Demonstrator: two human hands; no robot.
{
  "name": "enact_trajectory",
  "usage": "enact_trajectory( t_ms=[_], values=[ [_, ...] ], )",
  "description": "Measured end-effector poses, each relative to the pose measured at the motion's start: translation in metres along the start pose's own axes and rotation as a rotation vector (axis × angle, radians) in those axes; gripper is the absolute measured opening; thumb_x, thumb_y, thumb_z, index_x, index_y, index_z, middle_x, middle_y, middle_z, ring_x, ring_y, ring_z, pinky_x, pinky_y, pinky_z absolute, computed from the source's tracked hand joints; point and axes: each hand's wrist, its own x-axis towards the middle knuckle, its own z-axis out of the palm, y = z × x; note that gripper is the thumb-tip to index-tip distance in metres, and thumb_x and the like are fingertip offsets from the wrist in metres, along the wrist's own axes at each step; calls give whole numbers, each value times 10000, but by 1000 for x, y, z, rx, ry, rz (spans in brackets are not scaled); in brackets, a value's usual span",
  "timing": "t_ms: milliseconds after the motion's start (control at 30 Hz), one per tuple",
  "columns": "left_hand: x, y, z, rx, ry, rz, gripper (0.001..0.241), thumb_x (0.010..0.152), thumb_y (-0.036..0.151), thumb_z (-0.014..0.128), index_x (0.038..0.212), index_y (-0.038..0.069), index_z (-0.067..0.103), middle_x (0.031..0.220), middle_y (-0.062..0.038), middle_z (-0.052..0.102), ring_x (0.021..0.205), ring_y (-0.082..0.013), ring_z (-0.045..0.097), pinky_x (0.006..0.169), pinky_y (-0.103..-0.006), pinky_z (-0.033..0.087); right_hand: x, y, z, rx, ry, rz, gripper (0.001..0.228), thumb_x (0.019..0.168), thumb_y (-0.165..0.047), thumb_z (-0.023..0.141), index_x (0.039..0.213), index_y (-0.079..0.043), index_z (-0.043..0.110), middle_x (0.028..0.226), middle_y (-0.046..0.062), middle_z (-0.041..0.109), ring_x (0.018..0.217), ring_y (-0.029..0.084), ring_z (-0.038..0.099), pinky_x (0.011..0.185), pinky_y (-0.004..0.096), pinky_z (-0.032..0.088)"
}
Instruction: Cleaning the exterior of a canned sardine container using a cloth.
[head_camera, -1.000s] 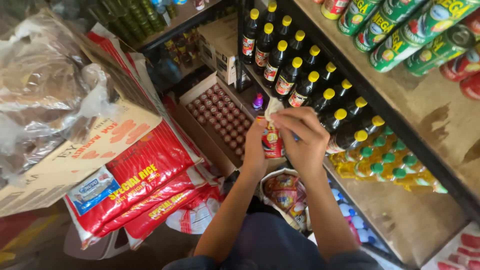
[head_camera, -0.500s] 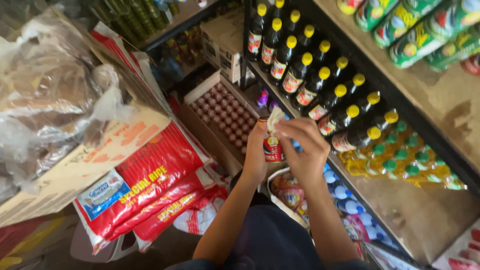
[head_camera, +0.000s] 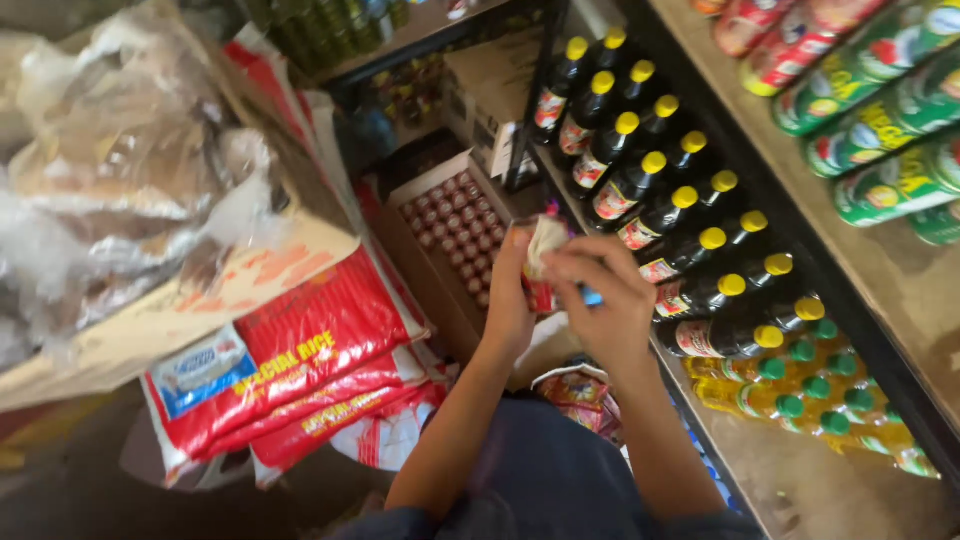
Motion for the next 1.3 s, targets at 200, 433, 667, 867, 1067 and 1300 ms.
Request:
enact_trajectory(
  t_ms=[200,433,667,867,1067,1300],
  values=[
    [9,-13,-13,157,-52,137,265,1052,335,535,1131,89,595,974,0,528,881,-119,515,853,-275,461,-15,7,-6,-87,-38,-2,30,938,-76,773,922,-57,789,965,99,717,822,318,692,758,436,568],
    [15,-21,-11,108,-158,150,256,1065,301,484,1112,94,627,985,3,564,914,-113,542,867,-285,468,-4,2,-10,-90,28,18,61,934,-84,801,994,-73,807,976,125,691,885,358,682,785,474,560],
    [5,2,1,164,-140,129,245,1056,306,522,1157,91,583,962,14,533,886,-94,525,812,-253,456,4,-4,-19,-20,-78,47,225,926,-96,797,1132,-21,748,961,134,685,874,358,690,787,461,563],
    [13,-3,-11,181,-176,155,232,1068,298,505,1167,102,580,986,8,538,912,-92,518,823,-254,449,-7,-15,-12,-74,-90,22,147,919,-45,779,1061,-63,806,1021,100,689,903,311,694,808,418,577],
    [6,-5,-7,219,-249,112,294,1062,294,499,1225,66,588,1026,-42,567,952,-157,557,856,-305,472,9,-4,-19,-143,-17,-41,145,922,57,765,992,-60,816,1051,108,704,935,313,701,825,420,581],
    [19,-2,-16,45,-208,10,560,1068,536,419,1201,35,629,948,-179,681,784,-239,676,743,-371,538,-14,-18,-8,-41,-49,-6,99,862,9,811,930,-64,805,1013,85,746,880,292,723,801,389,594]
  ],
)
